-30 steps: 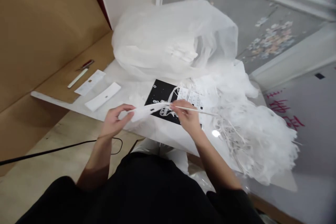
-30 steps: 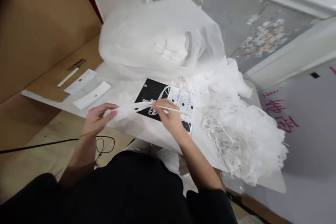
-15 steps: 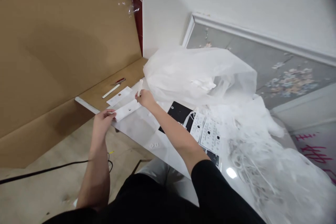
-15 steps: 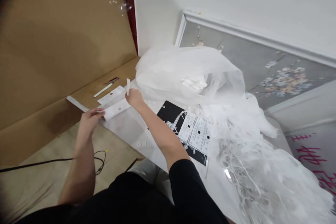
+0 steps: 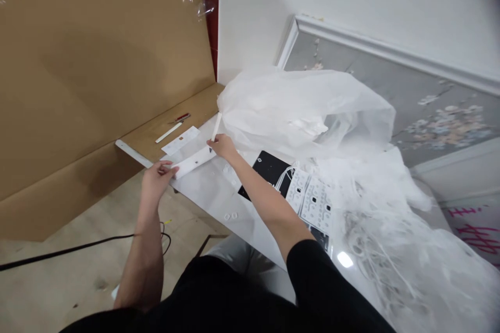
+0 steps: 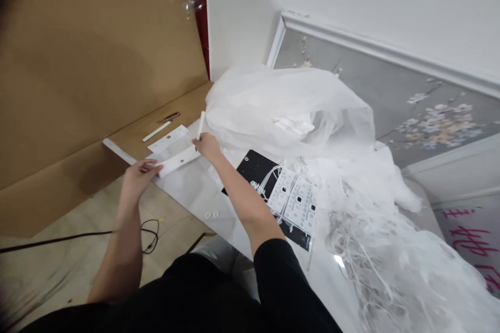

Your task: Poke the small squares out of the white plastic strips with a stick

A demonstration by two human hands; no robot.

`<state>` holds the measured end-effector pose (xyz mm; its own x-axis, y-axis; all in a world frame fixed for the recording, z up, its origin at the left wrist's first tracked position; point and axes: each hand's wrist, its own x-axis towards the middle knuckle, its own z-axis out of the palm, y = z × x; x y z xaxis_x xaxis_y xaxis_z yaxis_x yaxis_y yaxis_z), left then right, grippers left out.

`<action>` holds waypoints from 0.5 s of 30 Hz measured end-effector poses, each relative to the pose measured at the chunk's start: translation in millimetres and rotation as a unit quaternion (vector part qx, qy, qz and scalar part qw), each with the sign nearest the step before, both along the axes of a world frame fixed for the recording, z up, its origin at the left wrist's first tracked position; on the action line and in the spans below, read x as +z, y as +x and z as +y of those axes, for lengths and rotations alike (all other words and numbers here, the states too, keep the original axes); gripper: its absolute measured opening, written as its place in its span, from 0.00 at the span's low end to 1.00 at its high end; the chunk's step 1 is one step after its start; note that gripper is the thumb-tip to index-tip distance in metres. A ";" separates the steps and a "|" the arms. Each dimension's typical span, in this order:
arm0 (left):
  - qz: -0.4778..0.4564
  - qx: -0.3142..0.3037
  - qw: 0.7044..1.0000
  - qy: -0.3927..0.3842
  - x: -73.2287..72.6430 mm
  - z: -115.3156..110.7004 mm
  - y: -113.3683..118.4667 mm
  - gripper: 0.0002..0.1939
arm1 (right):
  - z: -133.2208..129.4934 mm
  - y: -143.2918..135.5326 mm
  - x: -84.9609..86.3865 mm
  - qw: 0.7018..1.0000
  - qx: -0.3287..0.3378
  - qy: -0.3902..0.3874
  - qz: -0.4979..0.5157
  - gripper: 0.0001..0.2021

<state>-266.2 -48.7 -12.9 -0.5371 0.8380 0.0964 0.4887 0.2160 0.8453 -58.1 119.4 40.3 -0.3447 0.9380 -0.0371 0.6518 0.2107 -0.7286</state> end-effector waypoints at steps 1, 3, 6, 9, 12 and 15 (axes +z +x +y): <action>0.036 0.011 0.999 0.010 -0.6 -1.2 0.6 0.24 | -3.1 2.5 0.0 1.000 -0.005 0.001 0.009 0.12; 0.116 0.026 0.992 0.038 0.2 -2.0 4.1 0.24 | -10.9 6.8 -0.4 0.999 -0.014 0.003 0.031 0.14; 0.229 -0.004 0.971 0.069 8.3 3.6 15.7 0.24 | -24.8 9.9 -2.4 0.998 -0.023 0.002 0.067 0.17; 0.308 -0.093 0.947 0.017 20.0 16.6 29.8 0.27 | -36.3 7.7 -6.1 0.990 -0.034 -0.015 0.139 0.17; 0.344 -0.146 0.927 -0.042 23.8 30.0 37.3 0.29 | -40.8 1.4 -10.9 0.979 -0.033 -0.031 0.200 0.14; 0.350 -0.160 0.921 -0.052 15.0 36.5 35.2 0.28 | -40.9 -5.8 -14.8 0.972 -0.012 -0.032 0.232 0.13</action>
<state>-231.0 -12.1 2.0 -0.0978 0.9671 0.2349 0.9592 0.0286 0.2814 -63.9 78.5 25.5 -0.3163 0.9468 0.0585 0.2542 0.1441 -0.9563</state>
